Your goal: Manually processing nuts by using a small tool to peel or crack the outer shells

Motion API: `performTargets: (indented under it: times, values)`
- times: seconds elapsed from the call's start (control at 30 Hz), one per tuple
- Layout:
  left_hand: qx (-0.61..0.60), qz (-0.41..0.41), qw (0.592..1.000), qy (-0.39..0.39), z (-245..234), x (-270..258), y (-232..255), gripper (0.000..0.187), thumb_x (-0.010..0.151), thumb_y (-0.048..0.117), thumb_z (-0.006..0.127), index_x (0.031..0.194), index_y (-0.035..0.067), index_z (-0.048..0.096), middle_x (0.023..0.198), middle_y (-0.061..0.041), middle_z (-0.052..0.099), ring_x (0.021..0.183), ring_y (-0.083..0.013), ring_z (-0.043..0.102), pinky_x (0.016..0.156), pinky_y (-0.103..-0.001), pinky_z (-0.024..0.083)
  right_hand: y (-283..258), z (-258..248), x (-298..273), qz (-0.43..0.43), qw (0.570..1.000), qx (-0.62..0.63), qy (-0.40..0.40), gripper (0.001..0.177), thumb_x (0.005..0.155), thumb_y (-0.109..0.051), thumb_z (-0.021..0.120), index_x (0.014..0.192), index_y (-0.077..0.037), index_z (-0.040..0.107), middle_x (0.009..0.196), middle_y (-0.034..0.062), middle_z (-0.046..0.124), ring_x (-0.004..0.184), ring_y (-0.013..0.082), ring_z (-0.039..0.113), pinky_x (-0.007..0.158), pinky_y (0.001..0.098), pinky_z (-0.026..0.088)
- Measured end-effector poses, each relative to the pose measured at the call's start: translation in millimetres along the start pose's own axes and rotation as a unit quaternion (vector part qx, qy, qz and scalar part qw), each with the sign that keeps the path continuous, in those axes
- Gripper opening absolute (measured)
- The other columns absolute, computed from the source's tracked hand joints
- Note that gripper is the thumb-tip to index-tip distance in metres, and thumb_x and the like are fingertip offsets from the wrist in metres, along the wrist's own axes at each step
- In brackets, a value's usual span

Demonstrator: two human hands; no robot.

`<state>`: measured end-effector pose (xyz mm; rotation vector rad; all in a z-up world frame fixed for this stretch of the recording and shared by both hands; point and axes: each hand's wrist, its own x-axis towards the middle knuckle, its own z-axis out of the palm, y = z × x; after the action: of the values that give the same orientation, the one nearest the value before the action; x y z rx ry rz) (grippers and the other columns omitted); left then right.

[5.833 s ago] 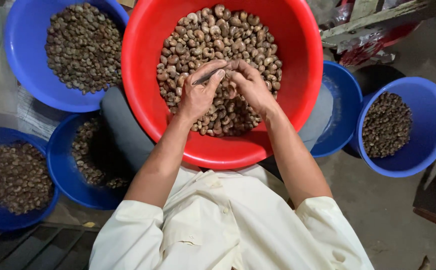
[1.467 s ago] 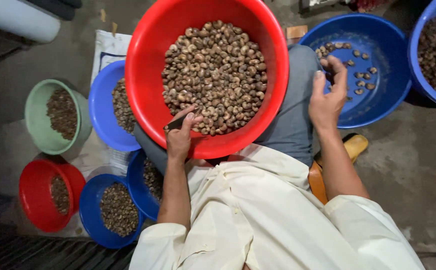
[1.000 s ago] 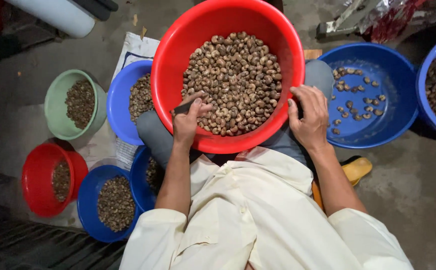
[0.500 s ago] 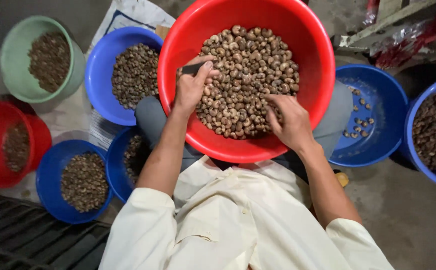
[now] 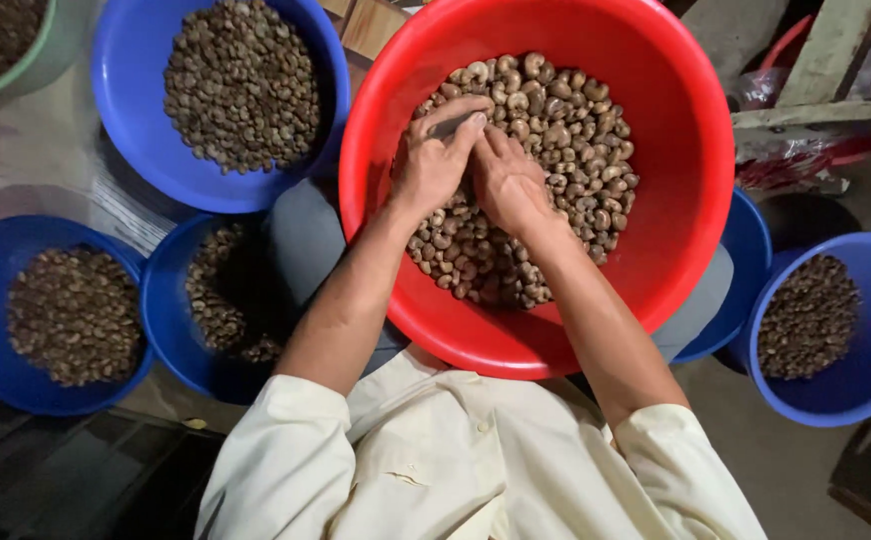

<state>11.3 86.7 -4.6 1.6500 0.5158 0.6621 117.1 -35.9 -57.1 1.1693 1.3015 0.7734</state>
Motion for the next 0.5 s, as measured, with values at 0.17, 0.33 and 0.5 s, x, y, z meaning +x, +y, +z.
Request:
performTargets:
  times: [0.17, 0.33, 0.5]
  values:
    - [0.018, 0.023, 1.0, 0.0, 6, -1, -16, 0.024, 0.097, 0.001, 0.058, 0.118, -0.001, 0.069, 0.117, -0.013, 0.076, 0.098, -0.025, 0.076, 0.086, -0.031, 0.067, 11, -9, -19, 0.176, 0.586, 0.777, 0.147, 0.044, 0.086, -0.005, 0.061, 0.13, -0.005, 0.053, 0.108, 0.0164, 0.06, 0.092, 0.0346, 0.062, 0.07, 0.0434, 0.054]
    - [0.12, -0.084, 0.989, -0.036, 9, -7, 7, 0.022, 0.101, 0.029, 0.065, 0.118, 0.022, 0.076, 0.112, -0.011, 0.077, 0.106, -0.0325, 0.074, 0.089, -0.044, 0.062, -39, 14, -37, 0.165, 0.533, 0.825, 0.087, 0.024, 0.102, -0.028, 0.057, 0.122, -0.015, 0.06, 0.104, 0.0134, 0.064, 0.094, 0.0387, 0.069, 0.071, 0.054, 0.059]
    - [0.038, -0.075, 0.994, -0.064, 16, -21, 12, 0.024, 0.104, 0.028, 0.064, 0.12, 0.017, 0.077, 0.114, -0.015, 0.076, 0.11, -0.0337, 0.073, 0.091, -0.044, 0.061, 30, 2, -69, 0.153, 0.099, 0.983, -0.013, 0.041, 0.115, -0.03, 0.044, 0.14, 0.002, 0.049, 0.125, 0.0267, 0.066, 0.112, 0.0419, 0.069, 0.088, 0.0543, 0.062]
